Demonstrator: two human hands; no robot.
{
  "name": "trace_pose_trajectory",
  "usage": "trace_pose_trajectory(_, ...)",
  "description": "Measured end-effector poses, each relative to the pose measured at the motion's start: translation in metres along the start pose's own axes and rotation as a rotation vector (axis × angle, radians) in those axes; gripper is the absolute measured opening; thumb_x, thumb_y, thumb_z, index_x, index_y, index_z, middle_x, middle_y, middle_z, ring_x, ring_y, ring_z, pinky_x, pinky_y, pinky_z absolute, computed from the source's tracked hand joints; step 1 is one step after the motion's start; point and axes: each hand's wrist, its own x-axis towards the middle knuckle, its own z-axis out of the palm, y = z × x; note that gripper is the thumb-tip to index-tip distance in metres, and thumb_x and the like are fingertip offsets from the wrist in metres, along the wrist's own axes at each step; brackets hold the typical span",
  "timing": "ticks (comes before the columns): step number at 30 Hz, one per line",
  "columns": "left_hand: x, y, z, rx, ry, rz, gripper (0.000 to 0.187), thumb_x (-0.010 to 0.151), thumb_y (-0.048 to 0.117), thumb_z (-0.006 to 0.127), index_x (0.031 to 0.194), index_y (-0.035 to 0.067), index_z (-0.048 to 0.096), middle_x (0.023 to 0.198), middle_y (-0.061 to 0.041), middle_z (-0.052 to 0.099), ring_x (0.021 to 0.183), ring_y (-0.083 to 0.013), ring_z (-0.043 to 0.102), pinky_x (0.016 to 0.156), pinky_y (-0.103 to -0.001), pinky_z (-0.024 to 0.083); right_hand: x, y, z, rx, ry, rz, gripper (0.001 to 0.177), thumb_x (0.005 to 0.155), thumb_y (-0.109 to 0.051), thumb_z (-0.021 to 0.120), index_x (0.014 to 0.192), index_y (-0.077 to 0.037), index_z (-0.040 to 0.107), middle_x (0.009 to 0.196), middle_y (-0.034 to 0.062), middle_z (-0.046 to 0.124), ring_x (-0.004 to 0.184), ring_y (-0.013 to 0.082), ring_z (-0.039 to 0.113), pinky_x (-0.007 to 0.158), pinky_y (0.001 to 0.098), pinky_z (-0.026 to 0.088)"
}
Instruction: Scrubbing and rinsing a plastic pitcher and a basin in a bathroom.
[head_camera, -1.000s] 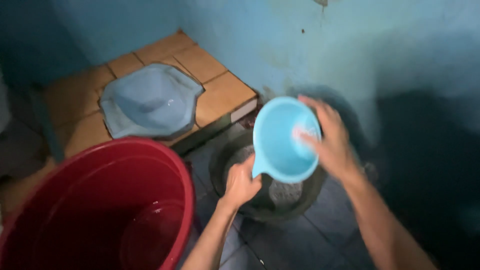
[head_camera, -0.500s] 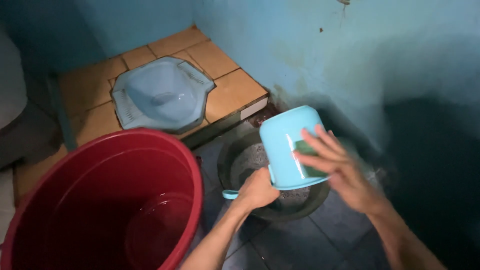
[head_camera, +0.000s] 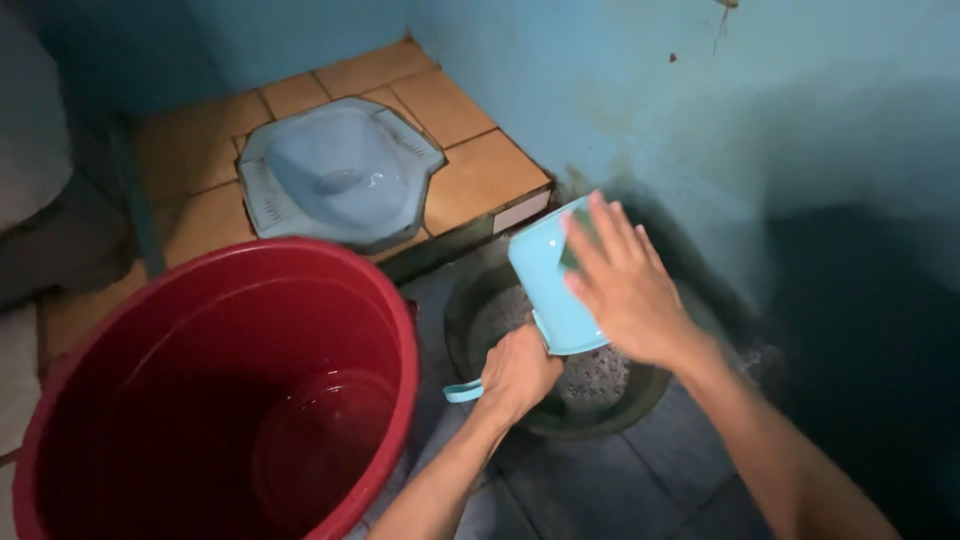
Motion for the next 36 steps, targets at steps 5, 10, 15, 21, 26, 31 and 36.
trace_pose_trajectory(5, 0.006, 0.000, 0.002, -0.024, 0.029, -0.026, 0.041, 0.089, 0.025, 0.059, 0.122, 0.002, 0.063, 0.104, -0.028, 0.070, 0.102, -0.0453, 0.067, 0.092, -0.054, 0.051, -0.003, -0.023, 0.008, 0.146, -0.041, 0.047, 0.067, 0.101, -0.036, 0.049, 0.155, -0.001, 0.031, 0.161, 0.0261, 0.028, 0.146, 0.0473, 0.028, 0.117, 0.0601, 0.023)
trace_pose_trajectory(10, 0.006, -0.011, 0.018, 0.039, -0.036, -0.030, 0.039, 0.083, 0.024, 0.063, 0.114, 0.001, 0.068, 0.106, -0.029, 0.070, 0.103, -0.0464, 0.067, 0.094, -0.054, 0.051, -0.008, -0.004, 0.016, -0.218, -0.080, 0.071, 0.066, 0.096, -0.037, 0.054, 0.151, -0.004, 0.038, 0.155, 0.0275, 0.037, 0.146, 0.0468, 0.032, 0.118, 0.0600, 0.024)
trace_pose_trajectory(15, 0.011, 0.000, 0.000, -0.018, 0.044, -0.027, 0.064, 0.076, 0.029, 0.070, 0.130, -0.001, 0.054, 0.102, -0.030, 0.069, 0.099, -0.0465, 0.067, 0.089, -0.055, 0.051, -0.004, -0.028, 0.015, 0.049, 0.170, 0.068, 0.073, 0.095, -0.031, 0.057, 0.156, 0.003, 0.034, 0.161, 0.0353, 0.033, 0.148, 0.0507, 0.034, 0.120, 0.0571, 0.031)
trace_pose_trajectory(21, 0.013, -0.003, 0.015, -0.052, 0.039, 0.043, 0.055, 0.088, 0.033, 0.061, 0.133, 0.002, 0.056, 0.101, -0.030, 0.070, 0.100, -0.0463, 0.067, 0.090, -0.055, 0.052, 0.039, 0.028, 0.012, 0.715, 0.010, 0.535, 0.064, 0.100, -0.042, 0.050, 0.156, -0.012, 0.040, 0.156, 0.0219, 0.044, 0.141, 0.0387, 0.045, 0.113, 0.0496, 0.038)
trace_pose_trajectory(26, 0.005, 0.008, -0.002, -0.077, 0.031, -0.034, 0.049, 0.086, 0.034, 0.062, 0.125, 0.005, 0.061, 0.103, -0.028, 0.070, 0.102, -0.0472, 0.065, 0.089, -0.056, 0.051, 0.013, 0.011, 0.005, 0.733, -0.049, 0.573, 0.065, 0.103, -0.042, 0.043, 0.159, -0.010, 0.034, 0.155, 0.0218, 0.047, 0.139, 0.0385, 0.046, 0.113, 0.0502, 0.039)
trace_pose_trajectory(31, 0.026, -0.025, 0.041, 0.049, 0.013, 0.087, 0.038, 0.104, 0.033, 0.048, 0.105, 0.004, 0.072, 0.102, -0.027, 0.072, 0.102, -0.0450, 0.069, 0.090, -0.057, 0.052, -0.010, -0.054, 0.025, -0.163, 0.117, 0.155, 0.067, 0.090, -0.040, 0.058, 0.149, -0.010, 0.049, 0.153, 0.0298, 0.042, 0.142, 0.0450, 0.035, 0.112, 0.0630, 0.029)
trace_pose_trajectory(36, 0.033, 0.005, 0.042, 0.178, 0.029, 0.324, 0.032, 0.091, 0.033, 0.060, 0.104, 0.006, 0.071, 0.095, -0.025, 0.073, 0.093, -0.0447, 0.070, 0.081, -0.056, 0.054, 0.007, -0.030, 0.016, -0.569, -0.046, -0.065, 0.040, 0.093, -0.037, 0.062, 0.124, -0.013, 0.072, 0.155, 0.0088, 0.048, 0.153, 0.0306, 0.033, 0.117, 0.0714, 0.020)
